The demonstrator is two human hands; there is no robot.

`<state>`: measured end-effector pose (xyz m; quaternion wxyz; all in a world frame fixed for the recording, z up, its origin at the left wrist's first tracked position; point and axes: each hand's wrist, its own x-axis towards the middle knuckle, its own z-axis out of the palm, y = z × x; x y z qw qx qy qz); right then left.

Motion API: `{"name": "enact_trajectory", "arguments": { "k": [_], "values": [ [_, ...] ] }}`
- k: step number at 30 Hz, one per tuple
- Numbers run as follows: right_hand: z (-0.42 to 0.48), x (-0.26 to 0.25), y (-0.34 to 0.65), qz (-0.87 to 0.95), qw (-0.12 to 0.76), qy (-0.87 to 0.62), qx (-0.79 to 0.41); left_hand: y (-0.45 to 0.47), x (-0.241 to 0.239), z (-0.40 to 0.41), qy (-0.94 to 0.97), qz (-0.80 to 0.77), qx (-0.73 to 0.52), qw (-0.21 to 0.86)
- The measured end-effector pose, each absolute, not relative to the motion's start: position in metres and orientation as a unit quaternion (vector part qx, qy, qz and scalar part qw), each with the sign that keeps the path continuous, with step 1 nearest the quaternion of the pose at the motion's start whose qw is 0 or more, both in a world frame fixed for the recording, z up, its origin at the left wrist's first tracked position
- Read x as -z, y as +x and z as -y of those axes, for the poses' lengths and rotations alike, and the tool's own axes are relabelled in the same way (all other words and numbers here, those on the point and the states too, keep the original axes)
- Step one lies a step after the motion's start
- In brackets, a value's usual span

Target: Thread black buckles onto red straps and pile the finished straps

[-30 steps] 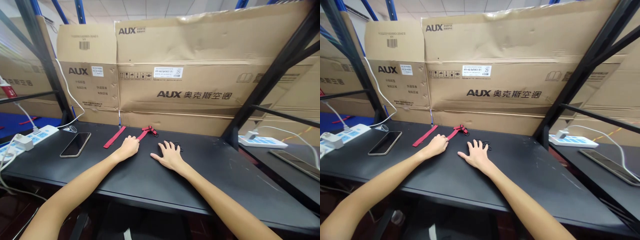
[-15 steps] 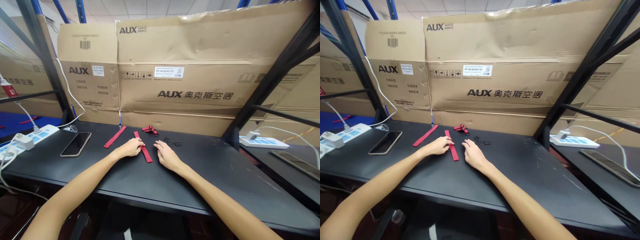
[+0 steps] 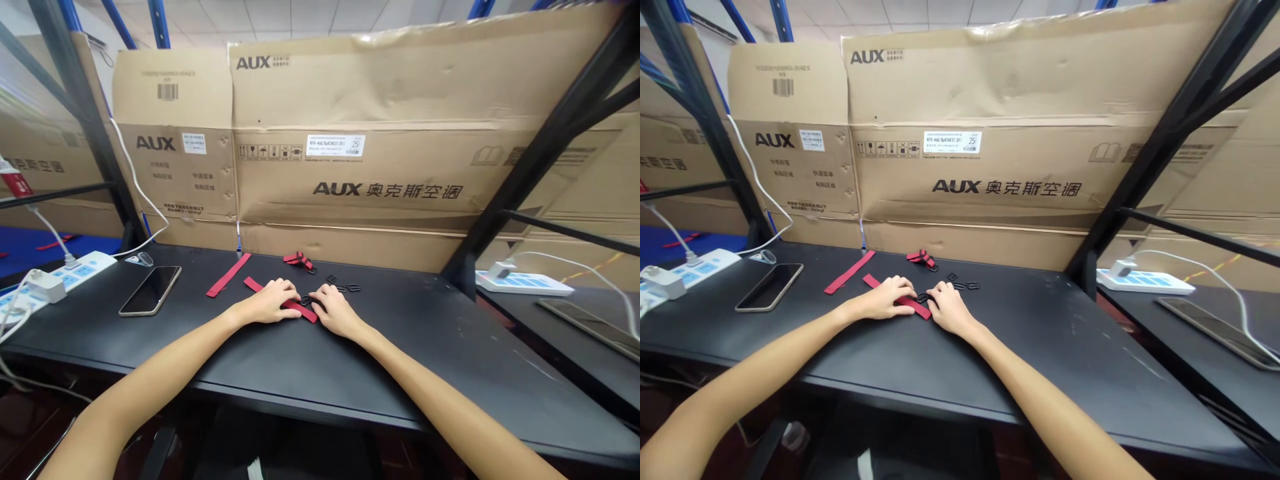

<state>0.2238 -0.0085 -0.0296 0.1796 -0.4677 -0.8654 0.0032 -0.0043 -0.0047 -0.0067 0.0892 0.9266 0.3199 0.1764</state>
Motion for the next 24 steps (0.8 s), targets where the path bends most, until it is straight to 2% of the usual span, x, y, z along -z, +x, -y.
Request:
{"name": "enact_trajectory", "arguments": {
  "k": [10, 24],
  "values": [
    [0.0099, 0.0257, 0.2208, 0.869, 0.193, -0.455, -0.014, 0.0002, 0.0119, 0.0036, 0.924, -0.307, -0.177, 0.145],
    [0.0071, 0.0200, 0.2239, 0.820, 0.282, -0.477, -0.146, -0.0002, 0.0132, 0.0021, 0.907, -0.359, -0.172, 0.137]
  ]
}}
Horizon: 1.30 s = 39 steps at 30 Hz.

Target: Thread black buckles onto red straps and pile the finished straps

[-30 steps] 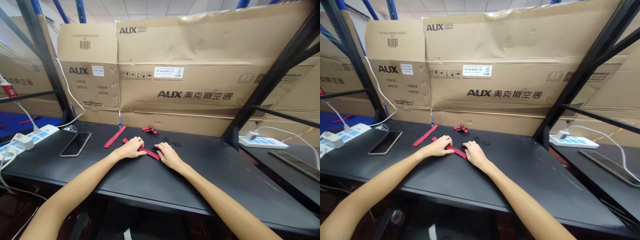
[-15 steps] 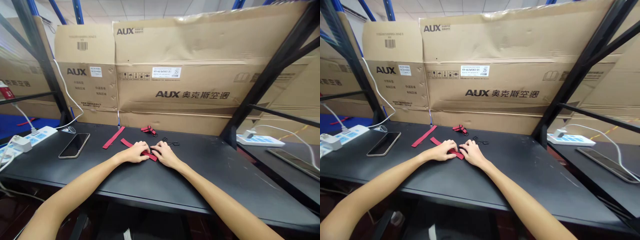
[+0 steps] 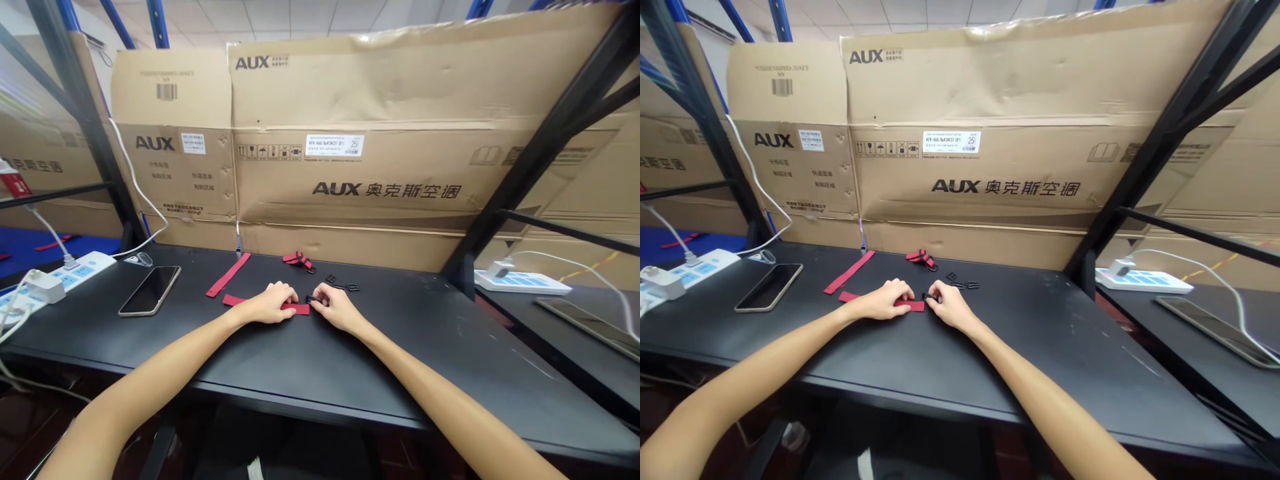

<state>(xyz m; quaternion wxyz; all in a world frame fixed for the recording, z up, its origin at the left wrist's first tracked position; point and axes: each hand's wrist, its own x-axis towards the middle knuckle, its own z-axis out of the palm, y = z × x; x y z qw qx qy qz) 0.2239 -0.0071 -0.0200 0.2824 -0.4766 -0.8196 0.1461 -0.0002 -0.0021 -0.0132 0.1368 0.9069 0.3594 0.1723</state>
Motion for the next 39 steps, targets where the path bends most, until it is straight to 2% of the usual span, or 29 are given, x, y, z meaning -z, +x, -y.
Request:
{"name": "enact_trajectory", "arguments": {
  "k": [6, 11, 18, 33, 39],
  "values": [
    [0.009, 0.020, 0.221, 0.809, 0.312, -0.473, -0.155, -0.003, 0.010, -0.001, 0.890, -0.390, -0.176, 0.160],
    [0.005, 0.029, 0.219, 0.765, 0.388, -0.458, -0.235, -0.002, 0.012, -0.001, 0.878, -0.390, -0.191, 0.202],
    [0.002, 0.033, 0.217, 0.712, 0.425, -0.436, -0.350, 0.006, 0.015, 0.005, 0.874, -0.416, -0.223, 0.117],
    [0.020, 0.020, 0.209, 0.745, 0.406, -0.362, -0.385, 0.011, 0.014, 0.010, 0.877, -0.341, -0.286, 0.180],
    [0.020, 0.023, 0.205, 0.729, 0.434, -0.346, -0.401, 0.011, 0.012, 0.011, 0.876, -0.336, -0.286, 0.195]
  ]
}}
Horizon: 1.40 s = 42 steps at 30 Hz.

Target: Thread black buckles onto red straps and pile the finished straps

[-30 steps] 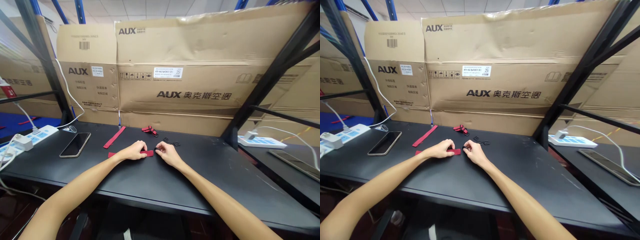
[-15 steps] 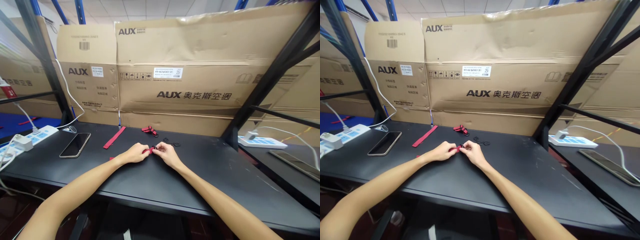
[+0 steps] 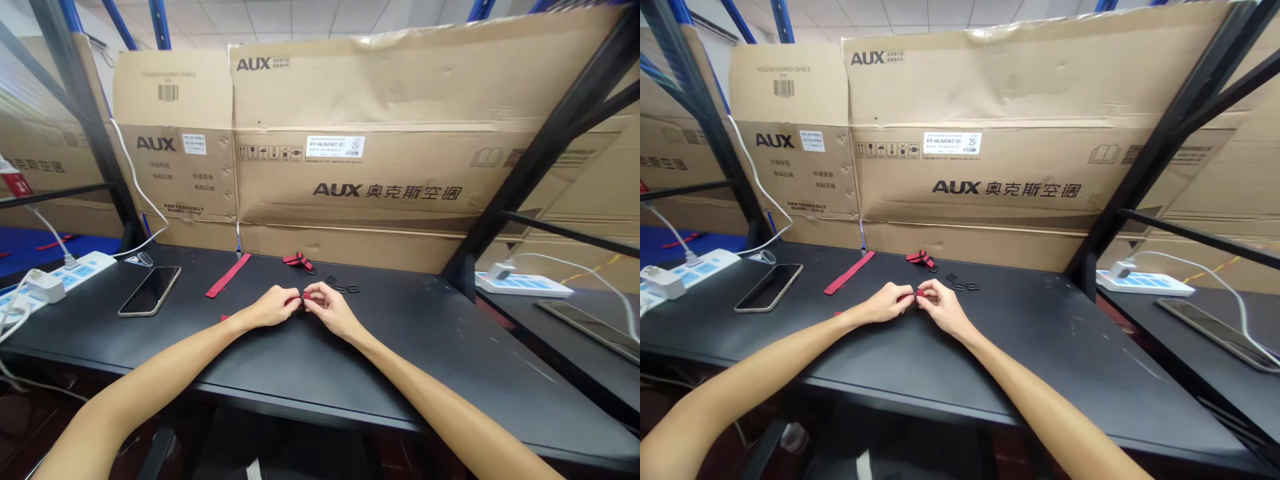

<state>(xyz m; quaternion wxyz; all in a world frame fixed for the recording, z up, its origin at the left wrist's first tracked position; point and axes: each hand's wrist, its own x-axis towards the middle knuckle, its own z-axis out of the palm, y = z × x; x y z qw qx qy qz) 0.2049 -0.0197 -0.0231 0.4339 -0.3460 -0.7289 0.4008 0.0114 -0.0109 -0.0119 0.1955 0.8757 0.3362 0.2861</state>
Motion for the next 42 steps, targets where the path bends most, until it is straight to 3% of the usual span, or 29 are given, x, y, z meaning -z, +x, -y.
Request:
{"name": "enact_trajectory", "arguments": {
  "k": [5, 8, 11, 13, 17, 22, 26, 30, 37, 42],
  "values": [
    [0.018, 0.019, 0.210, 0.752, 0.440, -0.400, -0.285, 0.007, 0.011, 0.005, 0.891, -0.327, -0.248, 0.193],
    [0.024, 0.006, 0.215, 0.764, 0.465, -0.408, -0.184, -0.004, 0.008, -0.004, 0.898, -0.368, -0.228, 0.085],
    [0.036, -0.004, 0.213, 0.842, 0.395, -0.338, -0.144, -0.017, 0.004, -0.013, 0.869, -0.436, -0.231, -0.037],
    [0.045, -0.007, 0.208, 0.883, 0.340, -0.292, -0.139, -0.024, 0.003, -0.017, 0.838, -0.487, -0.237, -0.063],
    [0.043, 0.000, 0.203, 0.904, 0.280, -0.303, -0.109, -0.027, 0.004, -0.021, 0.822, -0.498, -0.276, 0.019],
    [0.005, 0.020, 0.228, 0.816, 0.286, -0.501, 0.046, -0.016, 0.004, -0.016, 0.833, -0.417, -0.312, 0.183],
    [-0.020, 0.033, 0.251, 0.782, 0.243, -0.570, 0.076, -0.011, 0.004, -0.010, 0.829, -0.392, -0.293, 0.269],
    [-0.018, 0.033, 0.248, 0.826, 0.242, -0.508, 0.038, -0.009, 0.008, -0.011, 0.827, -0.368, -0.311, 0.291],
    [0.012, 0.024, 0.214, 0.901, 0.259, -0.344, -0.048, -0.009, 0.018, -0.016, 0.767, -0.341, -0.333, 0.429],
    [0.016, 0.024, 0.213, 0.906, 0.262, -0.327, -0.057, -0.009, 0.012, -0.015, 0.790, -0.355, -0.301, 0.399]
  ]
}}
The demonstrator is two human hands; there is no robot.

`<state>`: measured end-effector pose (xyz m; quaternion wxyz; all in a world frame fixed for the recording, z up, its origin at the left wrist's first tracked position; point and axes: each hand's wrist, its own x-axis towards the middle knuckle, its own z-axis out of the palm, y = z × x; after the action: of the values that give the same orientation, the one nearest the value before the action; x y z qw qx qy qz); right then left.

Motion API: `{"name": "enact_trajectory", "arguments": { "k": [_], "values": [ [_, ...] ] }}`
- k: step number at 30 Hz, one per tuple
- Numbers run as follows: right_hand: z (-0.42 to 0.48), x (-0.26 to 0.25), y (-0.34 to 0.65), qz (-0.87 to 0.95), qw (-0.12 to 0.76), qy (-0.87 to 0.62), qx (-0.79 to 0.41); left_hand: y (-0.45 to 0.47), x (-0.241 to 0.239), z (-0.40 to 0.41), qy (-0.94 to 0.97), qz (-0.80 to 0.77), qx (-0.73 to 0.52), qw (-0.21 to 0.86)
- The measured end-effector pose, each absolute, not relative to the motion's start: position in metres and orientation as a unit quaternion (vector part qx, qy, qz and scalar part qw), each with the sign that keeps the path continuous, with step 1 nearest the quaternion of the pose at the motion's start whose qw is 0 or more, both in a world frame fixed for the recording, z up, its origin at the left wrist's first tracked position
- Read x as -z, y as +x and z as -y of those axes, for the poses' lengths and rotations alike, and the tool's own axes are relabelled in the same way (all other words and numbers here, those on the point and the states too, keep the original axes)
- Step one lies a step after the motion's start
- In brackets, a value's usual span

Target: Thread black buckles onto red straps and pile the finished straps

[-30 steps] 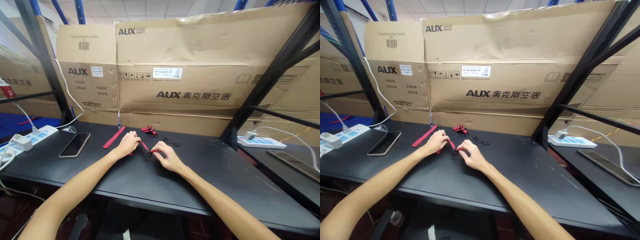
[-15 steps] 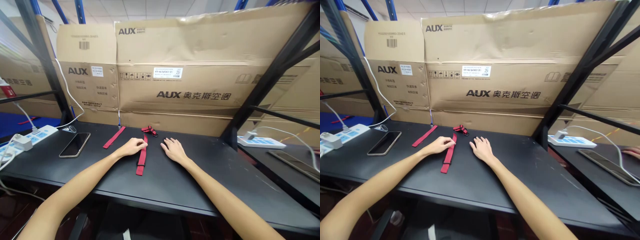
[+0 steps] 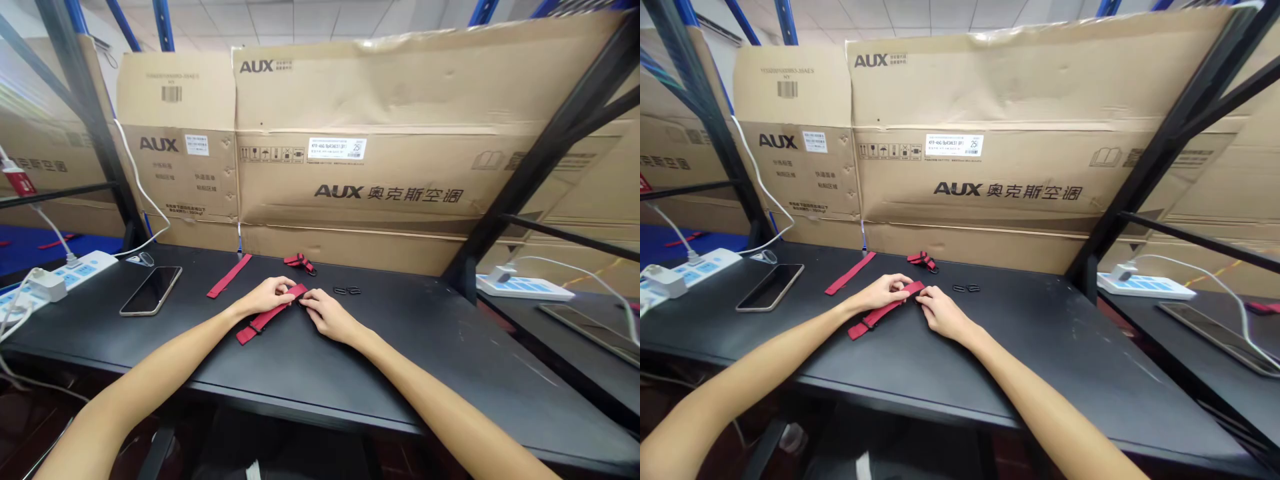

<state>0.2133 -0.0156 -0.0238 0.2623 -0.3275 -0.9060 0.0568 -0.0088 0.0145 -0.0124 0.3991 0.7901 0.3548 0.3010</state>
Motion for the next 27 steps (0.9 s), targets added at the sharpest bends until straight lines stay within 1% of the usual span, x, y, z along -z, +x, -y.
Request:
{"name": "enact_trajectory", "arguments": {
  "k": [2, 4, 12, 17, 20, 22, 27],
  "values": [
    [0.0144, 0.0233, 0.2165, 0.903, 0.268, -0.331, -0.057, -0.0085, 0.0101, -0.0134, 0.796, -0.371, -0.296, 0.375],
    [0.0137, 0.0222, 0.2192, 0.900, 0.268, -0.337, -0.064, -0.0081, 0.0096, -0.0126, 0.796, -0.376, -0.293, 0.373],
    [0.0137, 0.0209, 0.2201, 0.899, 0.251, -0.352, -0.077, -0.0056, 0.0148, -0.0136, 0.765, -0.312, -0.313, 0.469],
    [0.0125, 0.0217, 0.2222, 0.894, 0.241, -0.361, -0.113, -0.0046, 0.0104, -0.0099, 0.780, -0.333, -0.294, 0.441],
    [0.0123, 0.0210, 0.2220, 0.873, 0.266, -0.374, -0.163, -0.0037, 0.0077, -0.0077, 0.786, -0.329, -0.280, 0.443],
    [0.0117, 0.0204, 0.2211, 0.841, 0.299, -0.397, -0.215, -0.0032, 0.0066, -0.0073, 0.790, -0.323, -0.272, 0.445],
    [0.0093, 0.0155, 0.2202, 0.695, 0.416, -0.411, -0.419, -0.0029, 0.0052, -0.0063, 0.815, -0.337, -0.241, 0.406]
  ]
}}
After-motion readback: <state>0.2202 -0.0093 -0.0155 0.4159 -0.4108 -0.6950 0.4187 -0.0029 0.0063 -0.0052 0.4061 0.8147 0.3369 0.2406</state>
